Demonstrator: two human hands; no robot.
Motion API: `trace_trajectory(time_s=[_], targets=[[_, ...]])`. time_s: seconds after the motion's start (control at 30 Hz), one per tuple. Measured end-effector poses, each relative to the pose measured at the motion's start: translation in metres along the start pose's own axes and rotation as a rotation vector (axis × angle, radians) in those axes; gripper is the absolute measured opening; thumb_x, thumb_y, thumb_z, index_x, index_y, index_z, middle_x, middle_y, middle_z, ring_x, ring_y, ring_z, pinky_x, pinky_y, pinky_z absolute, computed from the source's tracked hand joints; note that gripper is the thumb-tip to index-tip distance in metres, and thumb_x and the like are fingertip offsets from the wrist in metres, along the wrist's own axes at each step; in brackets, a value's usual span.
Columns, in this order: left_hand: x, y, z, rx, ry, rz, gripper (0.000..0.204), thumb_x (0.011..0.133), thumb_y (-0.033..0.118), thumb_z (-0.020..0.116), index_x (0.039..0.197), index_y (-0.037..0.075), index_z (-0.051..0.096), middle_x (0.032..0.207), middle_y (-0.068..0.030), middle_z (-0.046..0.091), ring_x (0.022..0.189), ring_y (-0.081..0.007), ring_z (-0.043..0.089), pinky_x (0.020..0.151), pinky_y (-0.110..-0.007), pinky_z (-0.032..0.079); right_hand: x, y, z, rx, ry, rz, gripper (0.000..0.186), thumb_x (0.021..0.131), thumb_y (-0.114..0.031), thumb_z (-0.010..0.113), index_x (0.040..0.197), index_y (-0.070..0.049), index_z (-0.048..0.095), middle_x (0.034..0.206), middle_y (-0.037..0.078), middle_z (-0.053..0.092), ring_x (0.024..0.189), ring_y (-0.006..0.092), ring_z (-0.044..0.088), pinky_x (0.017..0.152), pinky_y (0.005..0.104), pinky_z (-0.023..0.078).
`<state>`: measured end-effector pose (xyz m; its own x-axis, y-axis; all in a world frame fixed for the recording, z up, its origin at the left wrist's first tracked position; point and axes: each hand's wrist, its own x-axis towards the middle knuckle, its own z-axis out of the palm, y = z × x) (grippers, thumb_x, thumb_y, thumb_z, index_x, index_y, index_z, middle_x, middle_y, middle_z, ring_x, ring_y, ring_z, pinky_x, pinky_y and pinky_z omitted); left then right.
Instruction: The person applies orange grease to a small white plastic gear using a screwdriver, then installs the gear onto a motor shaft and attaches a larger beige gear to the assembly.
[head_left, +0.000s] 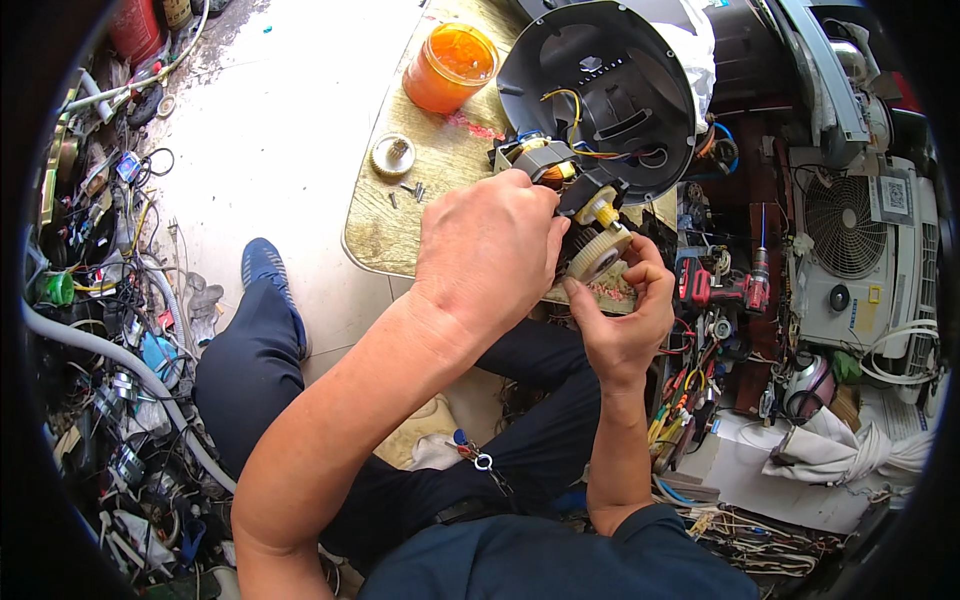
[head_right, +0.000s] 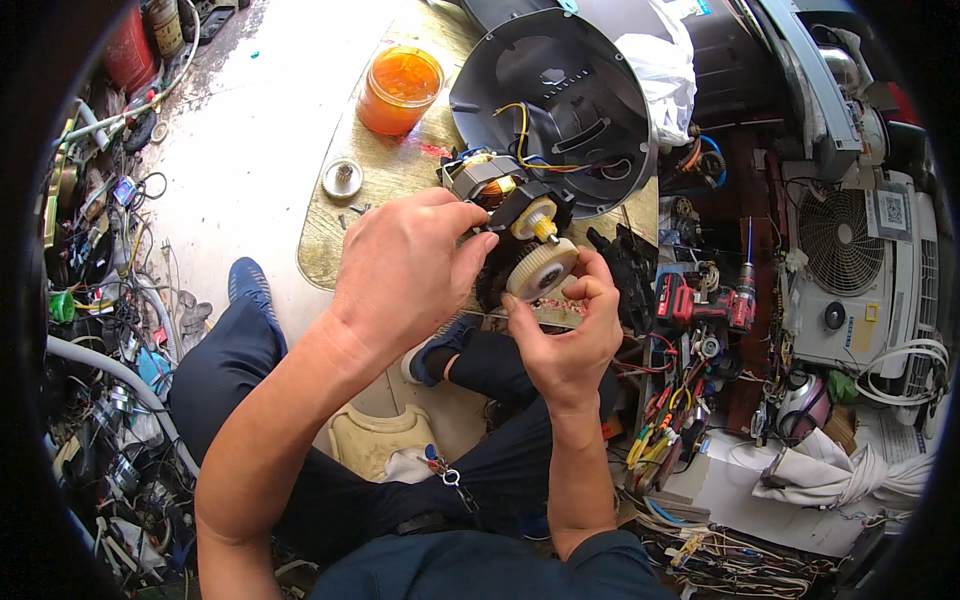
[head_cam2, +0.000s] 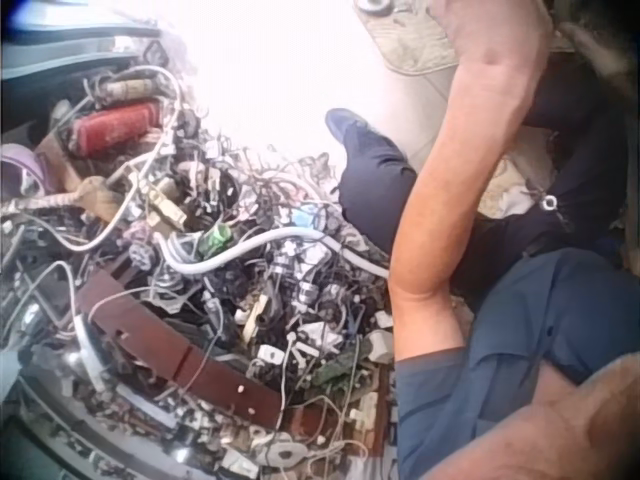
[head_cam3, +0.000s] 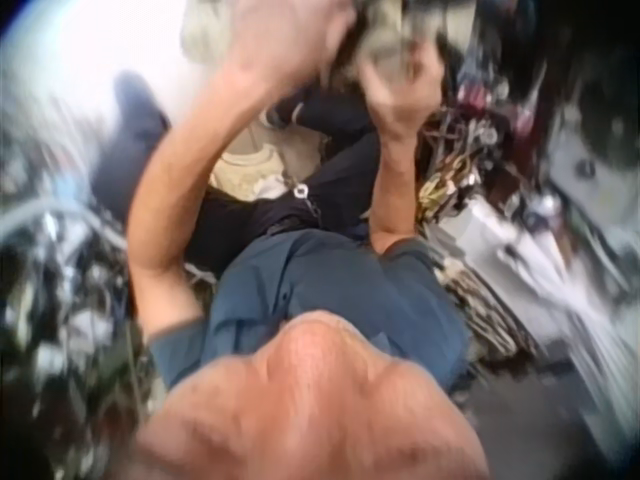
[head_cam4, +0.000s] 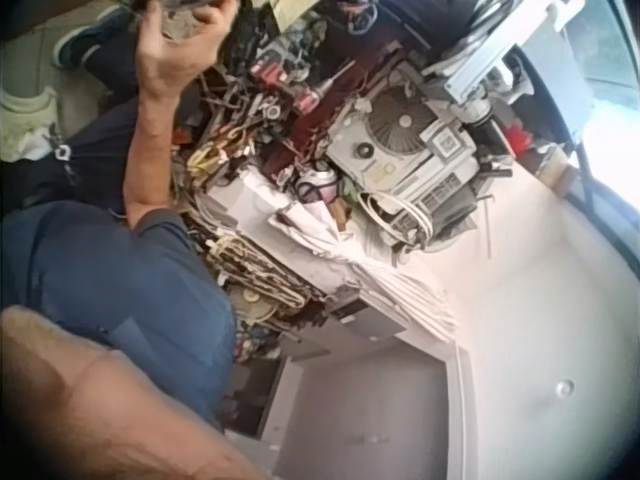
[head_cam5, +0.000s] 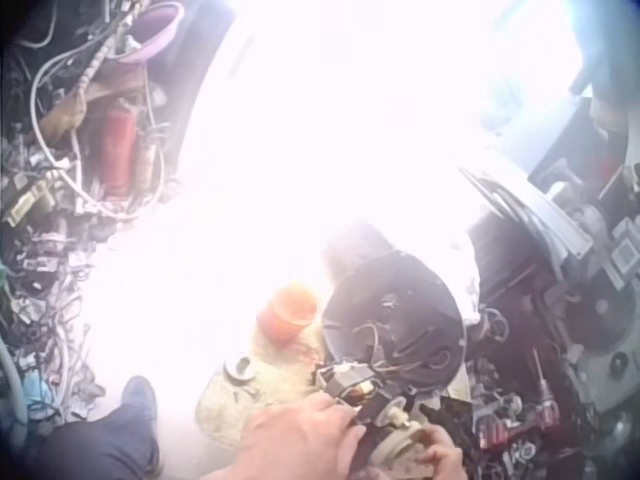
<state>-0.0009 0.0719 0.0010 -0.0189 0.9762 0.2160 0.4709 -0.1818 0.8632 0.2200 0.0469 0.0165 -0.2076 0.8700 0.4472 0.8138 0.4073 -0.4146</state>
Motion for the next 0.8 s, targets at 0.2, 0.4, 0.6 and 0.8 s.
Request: trace_trajectory(time_s=[0.2,0.4,0.6,0.8], targets=[[0.001,-0.005,0.001,-0.05,0.003,0.023,0.022,0.095,0.021,0.079,0.104,0.001,0.082,0.097,-0.019,0.079,0.09,-0.0393,0.077,0.082,-0.047,0.061,0.0,-0.002,0.0,0.112,-0.001,0.154,0.066,0.075,-0.004,0.097,0.119,-0.002,0.048,0.144,0.026,0.062,0.124,0.031,0.069,0.109,0.0397,0.054],[0.003,-0.002,0.0,-0.051,-0.033,-0.012,0.025,0.094,0.022,0.081,0.106,0.0,0.082,0.092,-0.0193,0.079,0.089,-0.0396,0.077,0.081,-0.047,0.061,0.002,-0.001,0.004,0.145,0.001,0.166,0.065,0.076,-0.004,0.094,0.122,-0.001,0.048,0.143,0.026,0.062,0.121,0.028,0.069,0.11,0.0382,0.054],[-0.007,-0.02,0.006,-0.116,0.079,-0.032,0.048,0.091,0.027,0.089,0.122,-0.004,0.069,0.106,-0.0231,0.077,0.087,-0.0362,0.078,0.077,-0.046,0.061,0.004,-0.001,0.003,0.15,0.025,0.155,0.064,0.075,-0.005,0.093,0.121,-0.002,0.048,0.139,0.025,0.066,0.118,0.0281,0.071,0.105,0.0382,0.056],[-0.025,-0.018,0.039,-0.405,-0.04,-0.247,0.059,0.099,0.026,0.085,0.138,-0.003,0.052,0.119,-0.0257,0.075,0.098,-0.0323,0.08,0.083,-0.042,0.063,0.006,-0.003,0.001,0.137,0.009,0.166,0.064,0.074,-0.005,0.094,0.119,-0.002,0.048,0.138,0.025,0.067,0.115,0.029,0.072,0.103,0.0384,0.057]])
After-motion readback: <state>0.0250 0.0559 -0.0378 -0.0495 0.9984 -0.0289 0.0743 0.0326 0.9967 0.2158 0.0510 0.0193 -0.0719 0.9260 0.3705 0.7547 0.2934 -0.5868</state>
